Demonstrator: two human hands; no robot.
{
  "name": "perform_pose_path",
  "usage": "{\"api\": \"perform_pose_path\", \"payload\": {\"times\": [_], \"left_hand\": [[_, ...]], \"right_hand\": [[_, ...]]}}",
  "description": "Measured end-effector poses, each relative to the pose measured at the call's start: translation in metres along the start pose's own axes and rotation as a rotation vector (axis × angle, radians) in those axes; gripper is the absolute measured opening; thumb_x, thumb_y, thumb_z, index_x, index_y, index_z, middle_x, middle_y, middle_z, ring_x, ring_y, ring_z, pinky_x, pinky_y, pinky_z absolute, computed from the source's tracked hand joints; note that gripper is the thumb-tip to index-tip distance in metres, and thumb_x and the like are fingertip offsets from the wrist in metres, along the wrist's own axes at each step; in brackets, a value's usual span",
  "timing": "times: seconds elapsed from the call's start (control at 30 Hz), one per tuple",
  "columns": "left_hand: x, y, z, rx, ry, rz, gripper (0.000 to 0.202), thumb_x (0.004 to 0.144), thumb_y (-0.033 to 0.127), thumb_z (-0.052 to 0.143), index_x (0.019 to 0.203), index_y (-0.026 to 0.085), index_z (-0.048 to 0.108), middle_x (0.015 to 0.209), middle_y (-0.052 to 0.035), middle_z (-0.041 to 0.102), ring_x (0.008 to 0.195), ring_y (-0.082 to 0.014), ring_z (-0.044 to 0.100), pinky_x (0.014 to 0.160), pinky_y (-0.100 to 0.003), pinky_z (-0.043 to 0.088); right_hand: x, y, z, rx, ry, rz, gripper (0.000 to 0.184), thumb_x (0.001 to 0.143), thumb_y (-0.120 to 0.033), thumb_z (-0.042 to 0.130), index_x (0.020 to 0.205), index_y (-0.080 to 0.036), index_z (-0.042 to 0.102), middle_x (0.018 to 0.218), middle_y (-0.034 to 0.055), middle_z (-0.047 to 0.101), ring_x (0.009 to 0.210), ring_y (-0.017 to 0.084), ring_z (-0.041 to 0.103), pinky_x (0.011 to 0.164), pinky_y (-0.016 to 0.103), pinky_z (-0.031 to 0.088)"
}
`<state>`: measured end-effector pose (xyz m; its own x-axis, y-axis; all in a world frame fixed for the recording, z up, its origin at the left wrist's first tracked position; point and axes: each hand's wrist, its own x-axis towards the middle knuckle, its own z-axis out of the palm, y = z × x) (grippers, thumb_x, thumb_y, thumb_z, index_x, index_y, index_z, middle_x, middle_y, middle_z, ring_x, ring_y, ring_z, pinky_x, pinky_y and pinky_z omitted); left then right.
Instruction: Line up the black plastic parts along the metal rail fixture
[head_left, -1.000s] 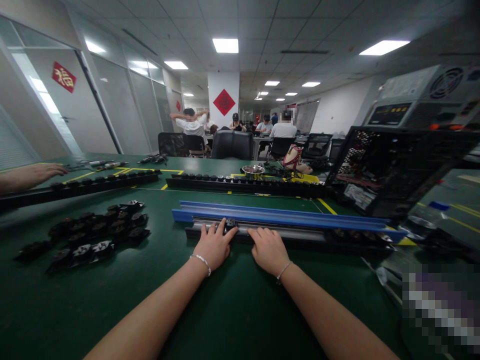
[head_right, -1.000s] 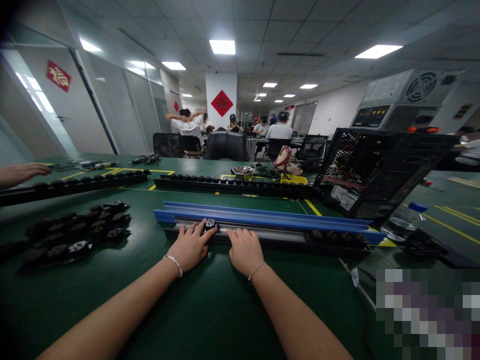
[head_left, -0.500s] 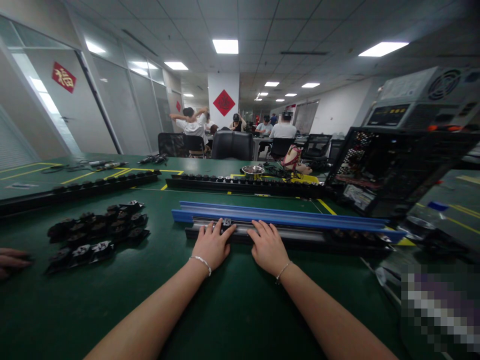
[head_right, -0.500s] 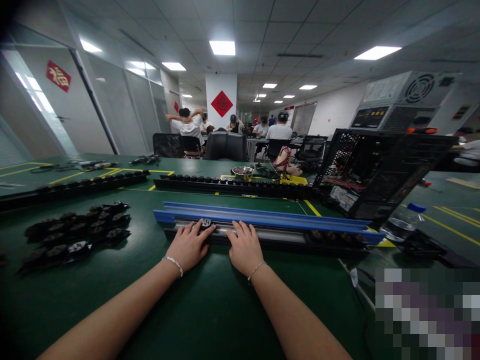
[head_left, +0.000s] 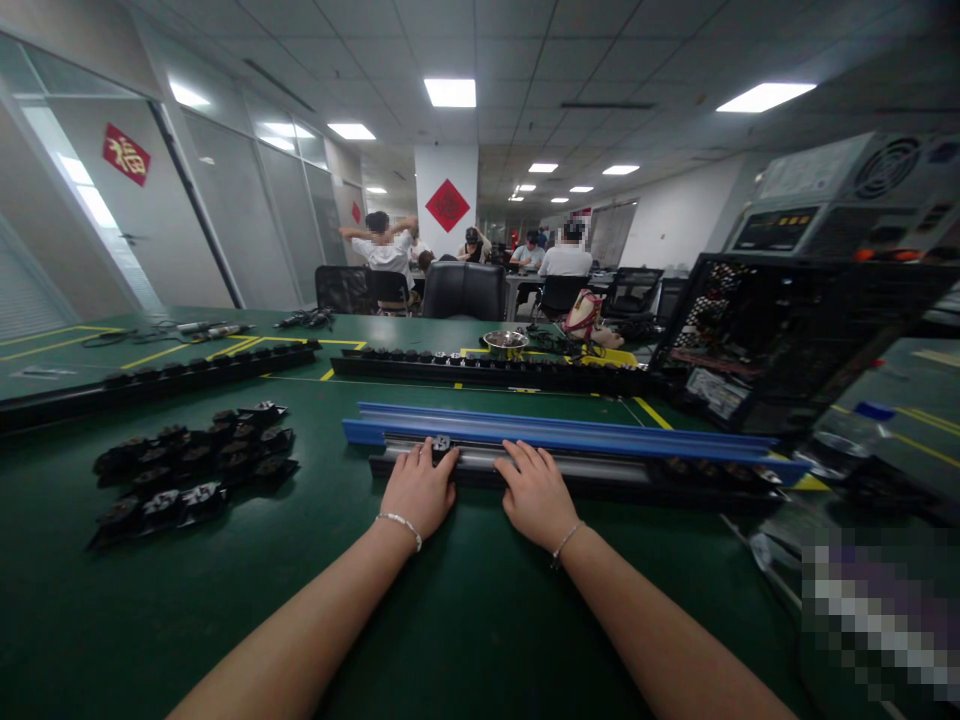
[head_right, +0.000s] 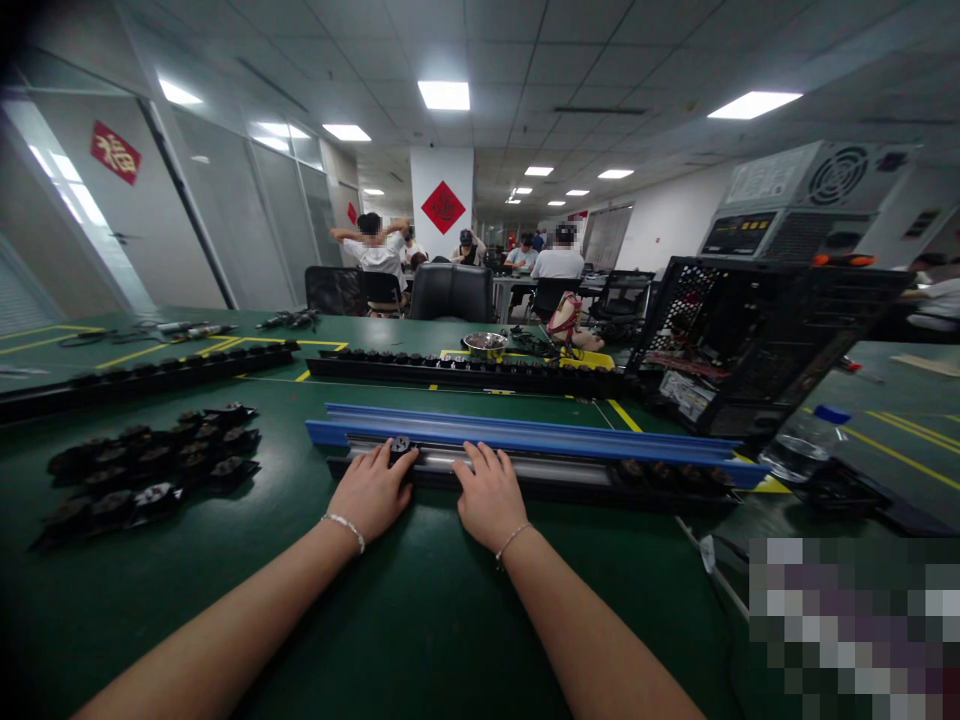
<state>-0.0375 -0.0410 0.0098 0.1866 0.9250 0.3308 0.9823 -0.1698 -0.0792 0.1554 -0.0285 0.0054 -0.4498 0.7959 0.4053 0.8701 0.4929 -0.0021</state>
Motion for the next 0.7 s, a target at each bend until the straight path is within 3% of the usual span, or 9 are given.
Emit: {"api": "perform_pose_path", "payload": {"times": [0.17,0.4,0.7], "left_hand": [[-0.0004,-0.0005,-0.0012,-0.007,-0.008,-0.032,0.049,0.079,0.037,0.050,0.128,0.029,0.044,0.136,-0.0118,0.043,0.119,-0.0281,0.043,0.099,-0.041,0.029],[0.0008,-0.0019,-0.0022,-0.035,-0.047,-0.059,0.059,0.079,0.056,0.044,0.133,0.034,0.036,0.141,-0.0084,0.036,0.123,-0.0296,0.039,0.099,-0.042,0.029],[-0.0006,-0.0018,-0.0017,0.049,-0.029,-0.166,0.059,0.084,0.060,0.023,0.133,0.030,0.038,0.137,-0.0159,0.041,0.124,-0.0325,0.038,0.097,-0.050,0.024]], "right_hand": [[0.0000,-0.0004,-0.0018,0.002,-0.018,0.003,0.039,0.075,-0.018,0.047,0.113,-0.022,0.055,0.137,0.0087,0.041,0.128,0.024,0.030,0.104,0.043,0.019],[-0.0002,-0.0008,-0.0027,0.006,-0.012,0.002,0.038,0.076,-0.018,0.046,0.113,-0.022,0.056,0.137,0.0086,0.041,0.128,0.024,0.030,0.104,0.043,0.020],[0.0003,0.0007,-0.0017,0.018,-0.012,0.001,0.038,0.076,-0.018,0.046,0.112,-0.022,0.056,0.137,0.0085,0.042,0.127,0.024,0.031,0.103,0.042,0.021]]}}
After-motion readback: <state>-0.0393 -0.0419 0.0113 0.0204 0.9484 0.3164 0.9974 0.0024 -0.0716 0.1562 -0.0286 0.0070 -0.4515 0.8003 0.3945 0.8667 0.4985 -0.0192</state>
